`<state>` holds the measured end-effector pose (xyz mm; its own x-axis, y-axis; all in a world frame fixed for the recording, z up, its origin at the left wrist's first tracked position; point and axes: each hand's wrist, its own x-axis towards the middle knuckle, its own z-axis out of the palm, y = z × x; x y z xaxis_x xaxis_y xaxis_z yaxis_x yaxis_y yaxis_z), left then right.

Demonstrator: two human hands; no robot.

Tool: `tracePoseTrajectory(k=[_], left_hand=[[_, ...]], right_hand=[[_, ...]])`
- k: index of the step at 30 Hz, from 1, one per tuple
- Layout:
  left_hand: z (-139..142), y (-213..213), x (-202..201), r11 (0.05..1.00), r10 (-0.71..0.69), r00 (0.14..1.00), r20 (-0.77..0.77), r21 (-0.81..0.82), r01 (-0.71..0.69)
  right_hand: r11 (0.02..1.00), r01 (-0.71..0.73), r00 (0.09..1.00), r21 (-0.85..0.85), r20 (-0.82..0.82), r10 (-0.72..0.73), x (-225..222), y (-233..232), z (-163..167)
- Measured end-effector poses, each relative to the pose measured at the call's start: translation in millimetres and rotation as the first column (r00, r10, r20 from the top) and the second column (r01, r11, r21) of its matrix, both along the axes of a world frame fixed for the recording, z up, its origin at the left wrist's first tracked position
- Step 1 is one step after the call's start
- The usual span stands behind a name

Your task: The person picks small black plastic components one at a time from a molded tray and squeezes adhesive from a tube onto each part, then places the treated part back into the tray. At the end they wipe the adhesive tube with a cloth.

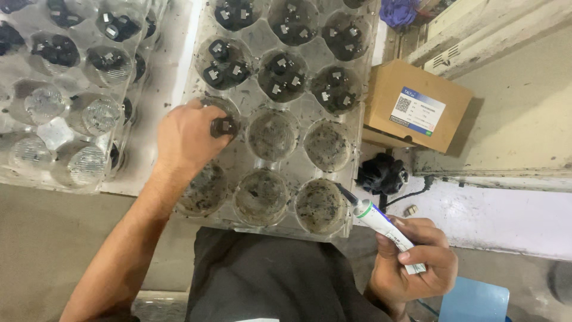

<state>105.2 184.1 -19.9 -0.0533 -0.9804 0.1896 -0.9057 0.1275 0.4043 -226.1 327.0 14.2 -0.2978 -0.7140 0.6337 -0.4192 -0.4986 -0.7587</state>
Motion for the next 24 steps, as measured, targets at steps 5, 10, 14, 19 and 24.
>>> tracePoseTrajectory(k=[5,10,14,19,24], left_hand=[[18,7,2,0.998,-0.058,0.997,-0.051,-0.03,0.056],[41,14,44,0.998,-0.027,0.984,-0.174,-0.065,0.016],[31,-12,125,0.959,0.056,0.985,-0.162,-0.266,-0.098],[-22,-64,223,0.951,0.135,0.99,-0.042,-0.274,-0.142],[-88,-100,264,0.987,0.12,0.991,0.058,-0.117,-0.113]], right_hand=[[0.999,0.023,0.999,0.029,0.033,-0.024,19,3,2],[0.998,0.062,0.998,0.012,0.029,-0.062,45,0,3],[0.997,0.078,0.996,0.002,0.048,-0.078,69,-3,2],[0.995,0.09,0.996,0.032,-0.012,-0.09,100,5,3],[0.987,0.15,0.988,0.059,-0.045,-0.148,133,15,2]])
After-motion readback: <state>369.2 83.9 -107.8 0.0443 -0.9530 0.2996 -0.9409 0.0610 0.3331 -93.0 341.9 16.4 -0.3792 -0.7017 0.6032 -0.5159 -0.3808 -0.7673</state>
